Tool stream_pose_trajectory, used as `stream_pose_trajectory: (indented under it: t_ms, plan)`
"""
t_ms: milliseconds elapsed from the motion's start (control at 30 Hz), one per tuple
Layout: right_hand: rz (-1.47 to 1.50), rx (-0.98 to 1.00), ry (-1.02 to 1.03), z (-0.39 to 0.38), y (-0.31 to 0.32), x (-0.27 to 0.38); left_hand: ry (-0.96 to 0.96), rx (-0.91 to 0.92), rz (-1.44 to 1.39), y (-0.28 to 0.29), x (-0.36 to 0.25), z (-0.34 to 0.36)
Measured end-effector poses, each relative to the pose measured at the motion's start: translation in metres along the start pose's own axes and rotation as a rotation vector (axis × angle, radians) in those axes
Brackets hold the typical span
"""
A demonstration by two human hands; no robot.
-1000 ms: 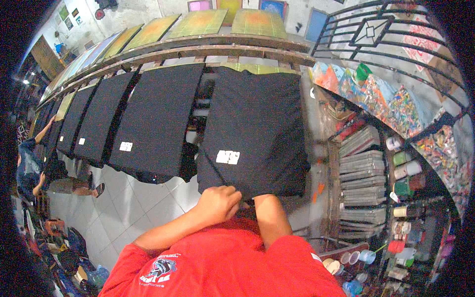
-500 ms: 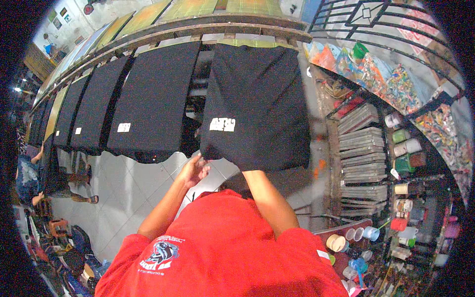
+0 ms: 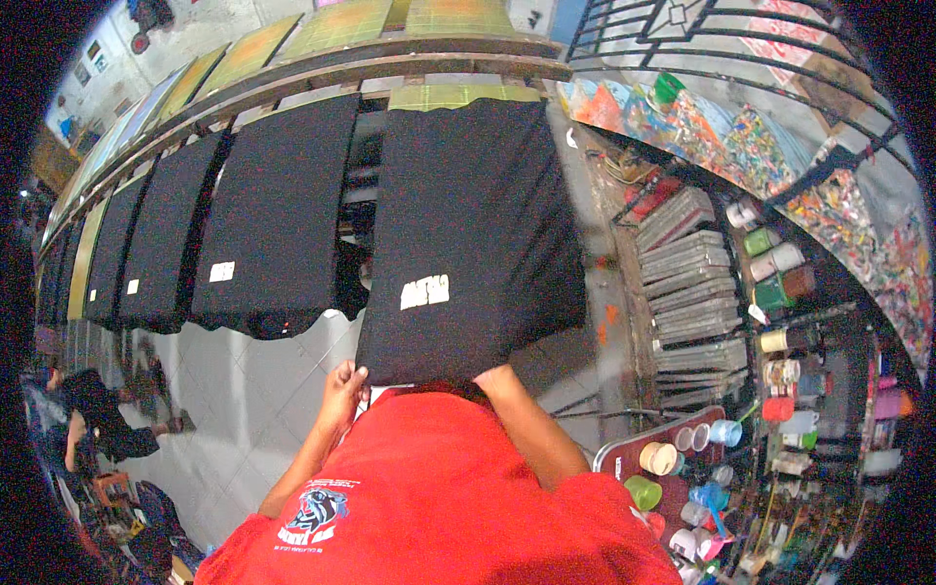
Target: The person handles screen printing frames, stirs ink in a cup with a stick, cleans a surface with a blue cloth, and places black shirts onto printing platens.
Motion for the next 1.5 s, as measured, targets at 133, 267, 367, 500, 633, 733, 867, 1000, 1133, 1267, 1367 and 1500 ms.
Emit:
stream_pose_trajectory:
  t_ms: [133, 267, 367, 500, 633, 733, 867, 1000, 1133, 1267, 1367, 1500]
  plan:
    - [-0.356, 0.066, -0.144, -0.049, 0.049, -0.016, 0.052, -0.102, 0.009, 0.018, 0.019, 0.003]
    - [-0.859, 0.331, -0.240, -0.064, 0.127, 0.001, 0.084, -0.134, 0.171, 0.029, 0.039, 0.029]
    - [-0.181, -0.183, -0.057, -0.034, 0.200, 0.053, 0.075, -0.163, 0.204, 0.026, 0.052, 0.040]
    - [-0.267, -0.198, 0.047, 0.032, 0.208, 0.101, 0.131, -0.224, 0.121, 0.029, 0.073, 0.045]
    - [-0.234, -0.367, -0.041, 0.062, 0.200, 0.098, 0.173, -0.283, 0.049, 0.030, 0.077, 0.038]
    - [-0.077, -0.297, -0.062, 0.082, 0.218, 0.075, 0.164, -0.352, 0.067, 0.029, 0.082, 0.034]
    - [0.066, -0.291, -0.060, 0.090, 0.224, 0.046, 0.145, -0.391, 0.003, 0.022, 0.083, 0.022]
    - [0.115, 0.078, 0.020, 0.077, 0.221, 0.040, 0.086, -0.351, -0.053, 0.021, 0.086, 0.012]
    - [0.137, -0.156, -0.006, 0.005, 0.205, 0.047, 0.062, -0.324, -0.065, 0.023, 0.085, -0.004]
    - [0.151, -0.165, 0.106, -0.071, 0.219, 0.056, 0.046, -0.276, -0.088, 0.020, 0.077, -0.028]
    - [0.178, -0.064, 0.186, -0.119, 0.242, 0.068, 0.030, -0.213, -0.074, 0.017, 0.072, -0.058]
    - [0.103, 0.041, 0.378, -0.228, 0.186, 0.098, 0.082, -0.216, 0.019, 0.032, 0.083, -0.130]
Point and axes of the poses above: each hand's wrist, its own z-axis towards the middle knuckle, its own y-axis out of the back of the hand, x = y × z, the point moved 5 cm from there along z, towards the middle knuckle, and after that the axes turned 3 degrees about y, right-handed, at the moved point
